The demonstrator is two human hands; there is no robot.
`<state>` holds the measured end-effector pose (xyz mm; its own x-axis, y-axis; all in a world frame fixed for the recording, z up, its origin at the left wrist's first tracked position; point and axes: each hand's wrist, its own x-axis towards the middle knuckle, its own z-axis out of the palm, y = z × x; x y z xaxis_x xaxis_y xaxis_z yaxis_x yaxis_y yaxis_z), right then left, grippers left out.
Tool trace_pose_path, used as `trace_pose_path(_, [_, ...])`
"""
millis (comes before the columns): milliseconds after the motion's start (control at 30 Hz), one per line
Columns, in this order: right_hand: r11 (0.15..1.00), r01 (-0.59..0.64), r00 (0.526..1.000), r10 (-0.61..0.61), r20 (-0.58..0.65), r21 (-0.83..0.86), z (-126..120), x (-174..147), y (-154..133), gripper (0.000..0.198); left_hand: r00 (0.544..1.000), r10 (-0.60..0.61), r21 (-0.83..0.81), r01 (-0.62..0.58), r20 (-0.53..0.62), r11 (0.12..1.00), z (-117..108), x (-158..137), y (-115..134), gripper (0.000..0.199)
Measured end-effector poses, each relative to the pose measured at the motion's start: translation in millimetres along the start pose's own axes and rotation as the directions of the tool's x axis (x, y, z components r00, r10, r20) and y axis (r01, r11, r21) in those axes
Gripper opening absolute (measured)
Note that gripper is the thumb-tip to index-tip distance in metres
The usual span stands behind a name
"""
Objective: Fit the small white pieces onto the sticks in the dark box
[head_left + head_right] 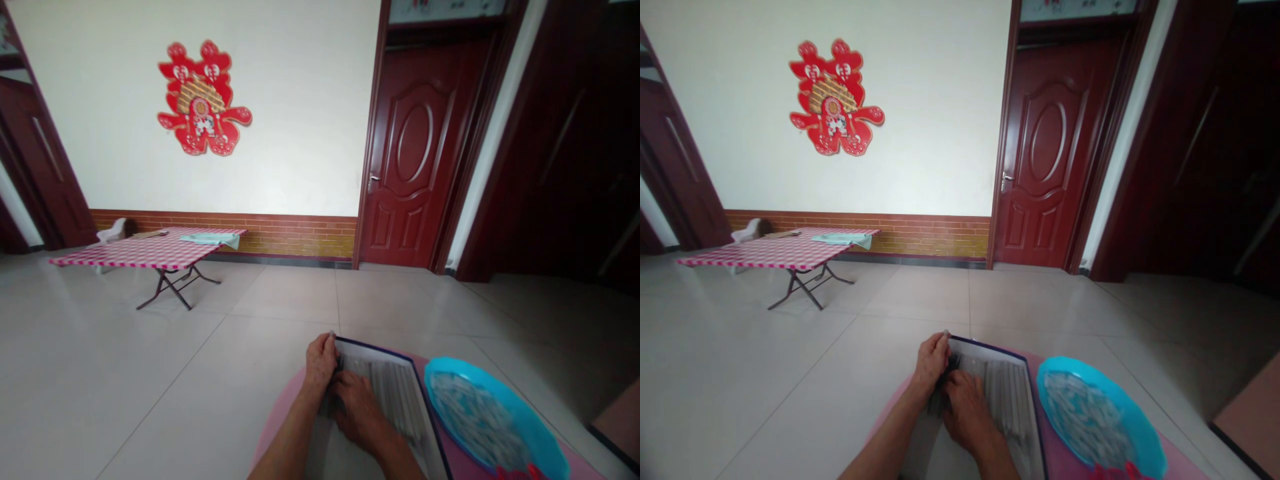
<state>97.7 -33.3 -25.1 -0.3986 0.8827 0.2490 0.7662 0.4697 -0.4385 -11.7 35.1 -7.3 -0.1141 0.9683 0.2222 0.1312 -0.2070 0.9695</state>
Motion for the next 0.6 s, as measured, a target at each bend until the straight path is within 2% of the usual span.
trace_pose_path(133, [1.0, 0.017, 1.0, -0.017, -0.002, -0.011, -2.3, 0.0, -1.1, 0.029, 1.0, 0.002, 0.0, -0.002, 0.003, 1.0, 0.2, -0.1, -0.9, 0.039])
trace_pose_path(367, [1.0, 0.03, 0.999, -0.03, -0.017, 0.004, -3.2, 1.3, -1.0, 0.035, 0.999, 0.035, 0.019, -0.035, -0.007, 0.999, 1.5, 0.7, -5.5, 0.04])
trace_pose_path(600, [0.998, 0.03, 0.997, -0.027, -0.068, 0.051, -10.4, 2.3, -5.3, 0.031, 0.999, 0.049, 0.028, -0.049, -0.009, 0.998, 1.2, 1.2, -4.3, 0.038])
